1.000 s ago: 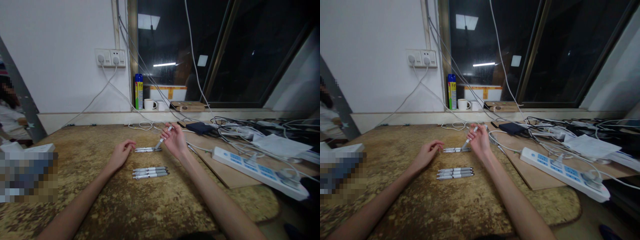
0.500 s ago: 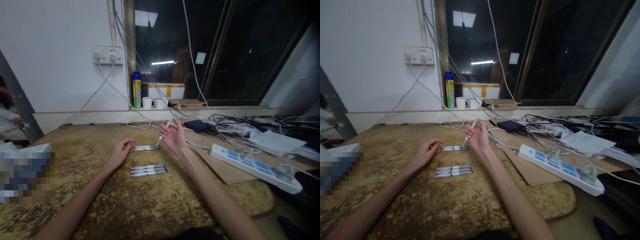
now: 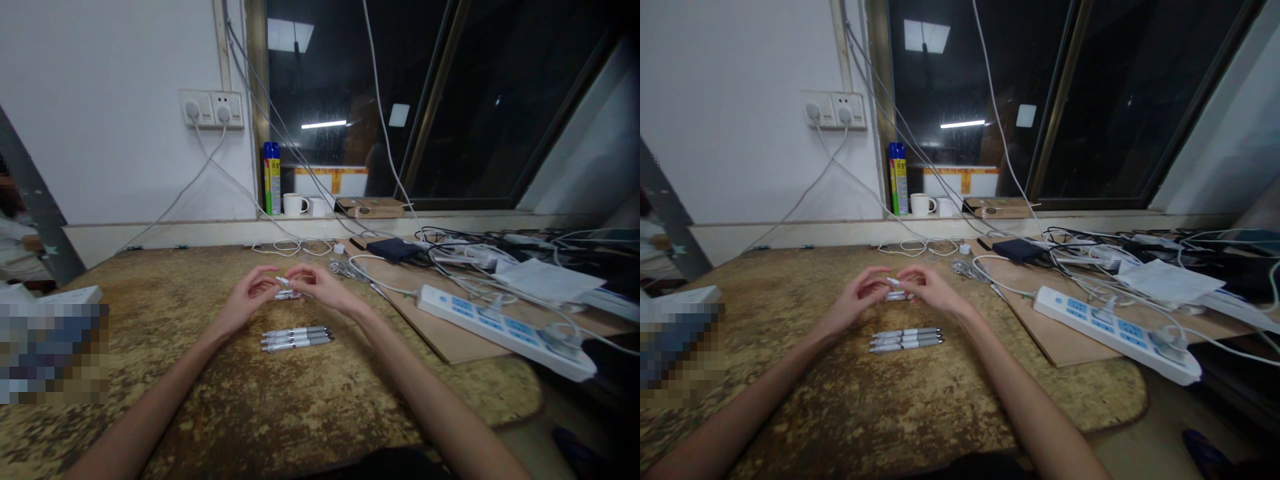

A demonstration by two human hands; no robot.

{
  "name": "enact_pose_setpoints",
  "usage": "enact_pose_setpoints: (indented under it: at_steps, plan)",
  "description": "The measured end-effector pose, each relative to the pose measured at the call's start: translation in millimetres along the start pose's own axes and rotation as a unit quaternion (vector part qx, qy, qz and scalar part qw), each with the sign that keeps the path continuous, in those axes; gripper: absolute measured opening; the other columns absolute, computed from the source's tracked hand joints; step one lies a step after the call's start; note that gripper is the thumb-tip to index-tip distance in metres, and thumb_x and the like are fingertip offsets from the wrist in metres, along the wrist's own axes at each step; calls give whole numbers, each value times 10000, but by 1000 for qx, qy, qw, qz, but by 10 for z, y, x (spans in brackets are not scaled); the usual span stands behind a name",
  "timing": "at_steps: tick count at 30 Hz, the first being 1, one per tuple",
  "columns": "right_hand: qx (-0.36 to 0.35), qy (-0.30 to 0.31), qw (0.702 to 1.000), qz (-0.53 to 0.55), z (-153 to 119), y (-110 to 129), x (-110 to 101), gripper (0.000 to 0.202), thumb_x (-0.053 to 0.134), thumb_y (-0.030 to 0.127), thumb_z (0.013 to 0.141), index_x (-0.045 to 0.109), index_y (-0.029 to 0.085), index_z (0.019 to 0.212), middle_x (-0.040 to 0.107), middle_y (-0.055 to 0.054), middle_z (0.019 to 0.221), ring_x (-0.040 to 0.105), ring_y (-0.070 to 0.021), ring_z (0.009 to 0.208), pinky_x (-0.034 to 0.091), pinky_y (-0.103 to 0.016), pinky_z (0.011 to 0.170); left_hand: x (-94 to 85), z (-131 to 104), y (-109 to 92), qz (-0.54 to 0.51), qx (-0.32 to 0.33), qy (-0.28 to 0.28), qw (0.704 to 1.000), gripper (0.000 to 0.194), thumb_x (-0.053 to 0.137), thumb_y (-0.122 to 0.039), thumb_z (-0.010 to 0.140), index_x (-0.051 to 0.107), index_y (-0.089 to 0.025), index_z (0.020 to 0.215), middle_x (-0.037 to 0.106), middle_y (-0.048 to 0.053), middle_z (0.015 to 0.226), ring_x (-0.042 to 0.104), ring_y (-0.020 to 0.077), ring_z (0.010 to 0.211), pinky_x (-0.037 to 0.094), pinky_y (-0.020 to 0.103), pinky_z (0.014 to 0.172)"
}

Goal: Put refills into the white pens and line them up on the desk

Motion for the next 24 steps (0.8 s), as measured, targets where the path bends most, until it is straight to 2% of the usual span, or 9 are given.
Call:
enact_pose_setpoints:
  at_steps: [4, 7, 10, 13, 16, 21, 24]
  plan:
    - [15, 38, 998, -38, -17, -108, 81, 240, 703, 424, 877, 709, 204, 972, 678, -27, 852, 602, -134, 664, 495, -245, 579, 4, 7, 33, 44, 6, 12, 999, 261, 653, -421, 893, 704, -191, 1005, 730, 82, 1029, 669, 233, 957, 514, 353, 890]
    - [30, 35, 996, -78, -51, -186, -39, 288, 666, 477, 893, 706, 194, 930, 660, -14, 791, 569, -126, 609, 451, -231, 534, -67, 11, 84, 72, -19, 13, 997, 275, 659, -451, 866, 726, -193, 935, 740, 80, 950, 667, 235, 882, 528, 350, 827]
    - [41, 66, 982, -171, -125, -265, -219, 289, 640, 447, 907, 713, 180, 825, 621, 15, 669, 528, -120, 579, 408, -220, 531, -122, -11, 102, 74, -56, 67, 993, 255, 695, -442, 823, 749, -207, 906, 763, 73, 905, 681, 237, 843, 530, 335, 778]
    - [60, 111, 971, -204, -225, -339, -326, 232, 667, 399, 875, 748, 184, 906, 691, -5, 739, 579, -145, 632, 446, -248, 588, -126, -61, 108, 82, -89, 153, 981, 219, 728, -412, 788, 780, -225, 890, 781, 61, 862, 690, 226, 787, 525, 314, 726]
    - [61, 145, 964, -213, -314, -365, -314, 247, 672, 404, 867, 767, 181, 914, 738, -36, 818, 623, -175, 713, 483, -279, 654, -122, -100, 118, 97, -99, 208, 968, 218, 730, -409, 788, 801, -229, 890, 785, 59, 842, 681, 212, 725, 506, 296, 669]
    - [61, 168, 961, -209, -379, -351, -222, 309, 638, 454, 892, 761, 172, 919, 731, -50, 845, 616, -178, 733, 480, -274, 647, -145, -119, 115, 144, -89, 236, 957, 251, 717, -445, 813, 818, -242, 918, 780, 53, 836, 662, 198, 705, 458, 259, 599]
    - [58, 178, 958, -216, -385, -355, -203, 302, 641, 446, 890, 761, 170, 908, 723, -52, 840, 605, -175, 729, 472, -273, 649, -152, -136, 107, 133, -93, 241, 957, 239, 741, -443, 787, 826, -249, 898, 779, 55, 815, 672, 212, 715, 470, 262, 600]
Point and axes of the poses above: each hand's wrist, its own z-axis towards the middle knuckle, its own x-axis out of the palm, y = z × x, the point moved 4 cm from there along z, towards the middle knuckle
